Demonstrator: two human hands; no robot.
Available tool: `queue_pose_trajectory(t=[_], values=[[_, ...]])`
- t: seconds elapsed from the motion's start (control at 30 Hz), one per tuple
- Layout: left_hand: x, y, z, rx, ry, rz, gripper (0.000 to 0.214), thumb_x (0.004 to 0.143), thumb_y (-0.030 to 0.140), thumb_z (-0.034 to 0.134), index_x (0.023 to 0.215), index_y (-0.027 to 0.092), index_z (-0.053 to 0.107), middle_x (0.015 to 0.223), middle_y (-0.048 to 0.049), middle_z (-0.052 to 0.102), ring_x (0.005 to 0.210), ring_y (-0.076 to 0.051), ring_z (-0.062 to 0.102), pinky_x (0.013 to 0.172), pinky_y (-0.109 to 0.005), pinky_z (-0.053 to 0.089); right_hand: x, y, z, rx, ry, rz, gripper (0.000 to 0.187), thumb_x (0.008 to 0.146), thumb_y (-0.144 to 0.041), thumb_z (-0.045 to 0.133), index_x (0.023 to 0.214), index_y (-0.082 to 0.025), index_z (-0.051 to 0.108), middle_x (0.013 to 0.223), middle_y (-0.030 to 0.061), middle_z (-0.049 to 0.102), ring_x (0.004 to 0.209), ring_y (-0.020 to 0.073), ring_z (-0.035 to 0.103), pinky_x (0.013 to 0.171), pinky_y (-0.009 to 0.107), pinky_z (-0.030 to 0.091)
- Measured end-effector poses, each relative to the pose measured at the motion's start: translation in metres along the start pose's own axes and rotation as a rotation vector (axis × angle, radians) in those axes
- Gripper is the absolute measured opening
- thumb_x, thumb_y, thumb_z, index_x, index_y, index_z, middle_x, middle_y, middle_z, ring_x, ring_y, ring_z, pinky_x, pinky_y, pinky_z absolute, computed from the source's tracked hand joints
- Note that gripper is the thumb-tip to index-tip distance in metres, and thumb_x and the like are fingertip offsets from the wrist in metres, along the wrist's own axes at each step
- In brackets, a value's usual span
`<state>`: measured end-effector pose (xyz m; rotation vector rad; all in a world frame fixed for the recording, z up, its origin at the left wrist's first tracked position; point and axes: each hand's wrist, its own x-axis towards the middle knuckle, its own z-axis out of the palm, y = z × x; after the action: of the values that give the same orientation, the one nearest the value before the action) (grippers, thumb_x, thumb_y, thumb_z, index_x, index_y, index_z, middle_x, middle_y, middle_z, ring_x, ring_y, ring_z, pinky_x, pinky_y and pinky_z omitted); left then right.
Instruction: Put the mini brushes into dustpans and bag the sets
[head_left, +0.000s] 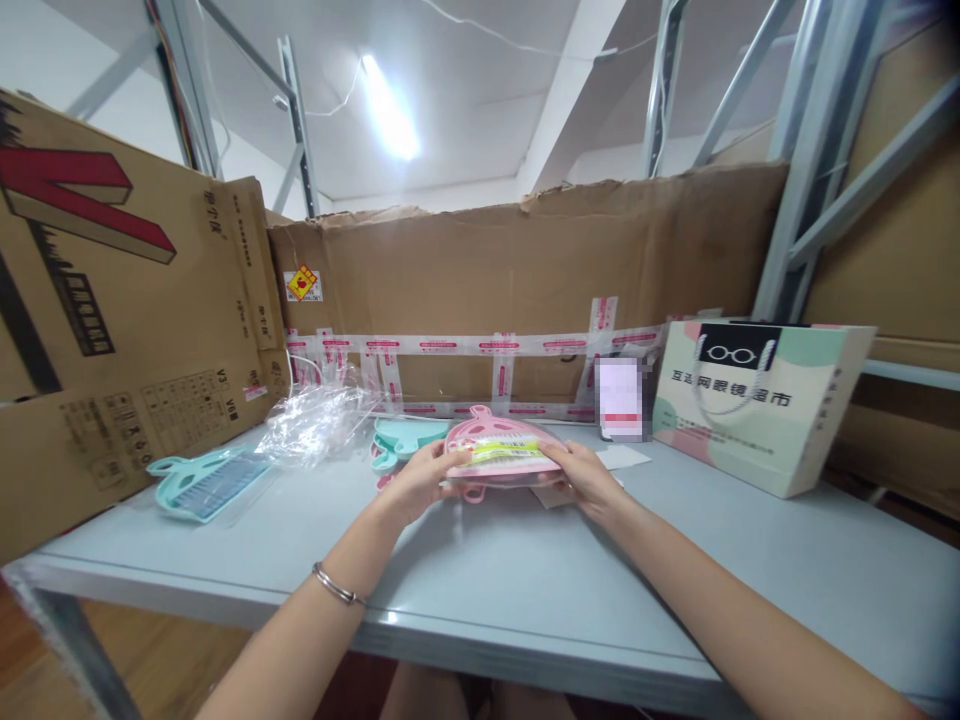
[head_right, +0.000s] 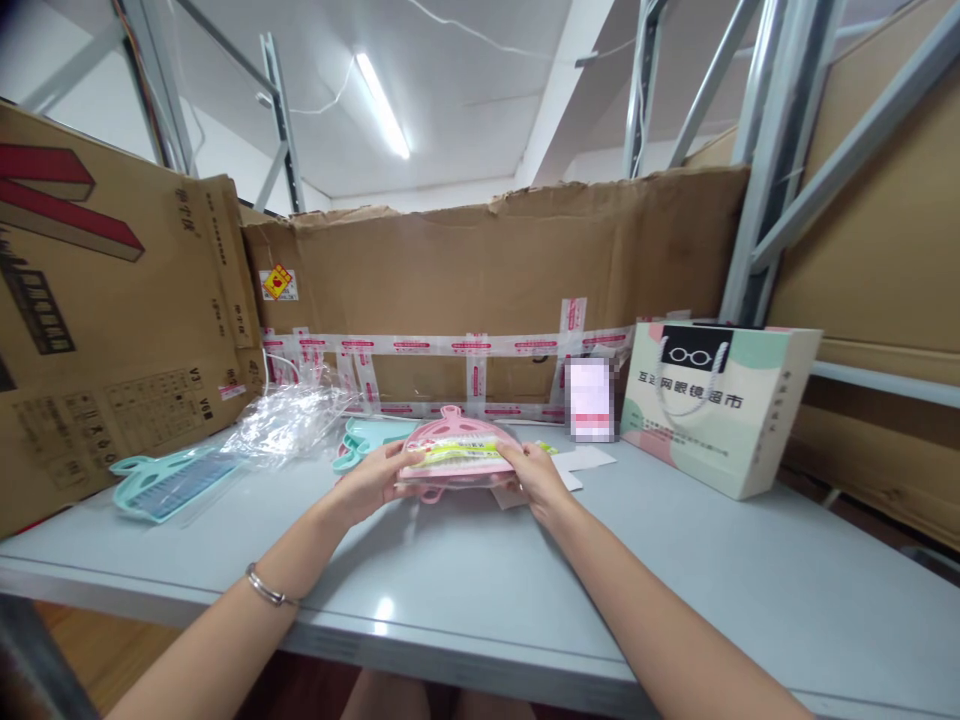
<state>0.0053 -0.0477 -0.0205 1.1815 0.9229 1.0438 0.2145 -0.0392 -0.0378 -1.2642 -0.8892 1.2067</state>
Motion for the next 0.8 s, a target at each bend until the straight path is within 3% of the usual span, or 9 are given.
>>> queue_pose_trajectory(t=[0.1,0.23,0.3,0.37,0.43,0.5,0.6,0.7,0.8], values=[[-0.001,0.000,-0.003,-0.046,-0.027,0.024,0.051,0.053,0.013,0.078,0.099,0.012,0.058,0.101,-0.0102,0.065,0.081,-0.016,0.064,0.073,-0.026,0.053,-0.003,-0.003,-0.004,0.038,-0.065,0.007,0.009,0.079,-0.019,0.060,0.082,-0.014,0.053,0.064,0.0020,0.067,0.042,0.0083,0.058,0.038,0.016,0.046],[0.003,-0.003,-0.004,-0.033,0.118,0.053,0.046,0.054,0.016,0.079,0.095,0.009,0.059,0.083,-0.0084,0.068,0.070,-0.015,0.065,0.071,-0.025,0.052,-0.007,-0.008,-0.006,0.163,-0.349,0.027,0.017,0.072,-0.006,0.063,0.087,-0.013,0.060,0.081,0.0060,0.070,0.069,0.0125,0.067,0.062,0.018,0.056],[0.005,-0.002,-0.002,0.050,0.196,0.057,0.044,0.058,0.023,0.078,0.094,0.008,0.060,0.070,-0.0066,0.067,0.060,-0.014,0.063,0.065,-0.027,0.052,-0.006,-0.007,-0.007,0.206,-0.404,0.035,0.019,0.068,0.000,0.063,0.084,-0.011,0.062,0.081,0.0068,0.070,0.070,0.0118,0.067,0.065,0.017,0.056],[0.004,0.000,-0.001,0.142,0.220,0.064,0.047,0.062,0.030,0.075,0.099,0.007,0.059,0.067,-0.0070,0.066,0.056,-0.014,0.061,0.062,-0.028,0.051,-0.003,-0.004,-0.007,0.224,-0.368,0.049,0.016,0.067,0.002,0.063,0.078,-0.009,0.063,0.074,0.0075,0.070,0.062,0.0105,0.066,0.059,0.014,0.056],[0.000,0.003,0.000,0.152,0.176,0.096,0.059,0.064,0.032,0.074,0.114,0.008,0.052,0.084,-0.0111,0.067,0.066,-0.015,0.062,0.067,-0.030,0.051,0.001,-0.001,-0.007,0.236,-0.301,0.055,0.012,0.068,0.002,0.063,0.073,-0.009,0.062,0.069,0.0076,0.069,0.057,0.0101,0.065,0.055,0.013,0.055],[-0.005,0.005,0.000,0.100,0.091,0.149,0.075,0.066,0.032,0.072,0.131,0.017,0.037,0.110,-0.0140,0.061,0.086,-0.018,0.062,0.078,-0.033,0.050,0.004,0.000,-0.008,0.253,-0.244,0.055,0.011,0.070,0.002,0.061,0.072,-0.009,0.061,0.066,0.0064,0.068,0.056,0.0098,0.065,0.055,0.013,0.055],[-0.012,0.006,-0.002,0.168,-0.100,0.256,0.086,0.068,0.033,0.070,0.139,0.029,0.022,0.134,-0.0115,0.043,0.112,-0.022,0.051,0.090,-0.036,0.045,0.005,-0.003,-0.009,0.263,-0.173,0.081,0.012,0.075,0.000,0.056,0.072,-0.011,0.059,0.062,0.0043,0.068,0.055,0.0088,0.064,0.056,0.014,0.055],[-0.014,0.004,-0.005,0.425,-0.225,0.384,0.091,0.057,0.027,0.078,0.135,0.032,0.033,0.142,-0.0074,0.033,0.124,-0.026,0.039,0.095,-0.034,0.041,0.003,-0.007,-0.010,0.241,-0.158,0.121,0.011,0.079,-0.003,0.053,0.074,-0.011,0.058,0.059,0.0052,0.068,0.053,0.0089,0.064,0.055,0.014,0.054],[-0.009,0.001,-0.005,0.565,-0.110,0.510,0.066,0.056,0.028,0.078,0.118,0.026,0.054,0.132,-0.0074,0.047,0.119,-0.025,0.044,0.095,-0.033,0.039,0.003,-0.008,-0.010,0.225,-0.195,0.132,0.010,0.080,-0.005,0.052,0.075,-0.011,0.058,0.058,0.0058,0.068,0.053,0.0091,0.064,0.056,0.015,0.054]])
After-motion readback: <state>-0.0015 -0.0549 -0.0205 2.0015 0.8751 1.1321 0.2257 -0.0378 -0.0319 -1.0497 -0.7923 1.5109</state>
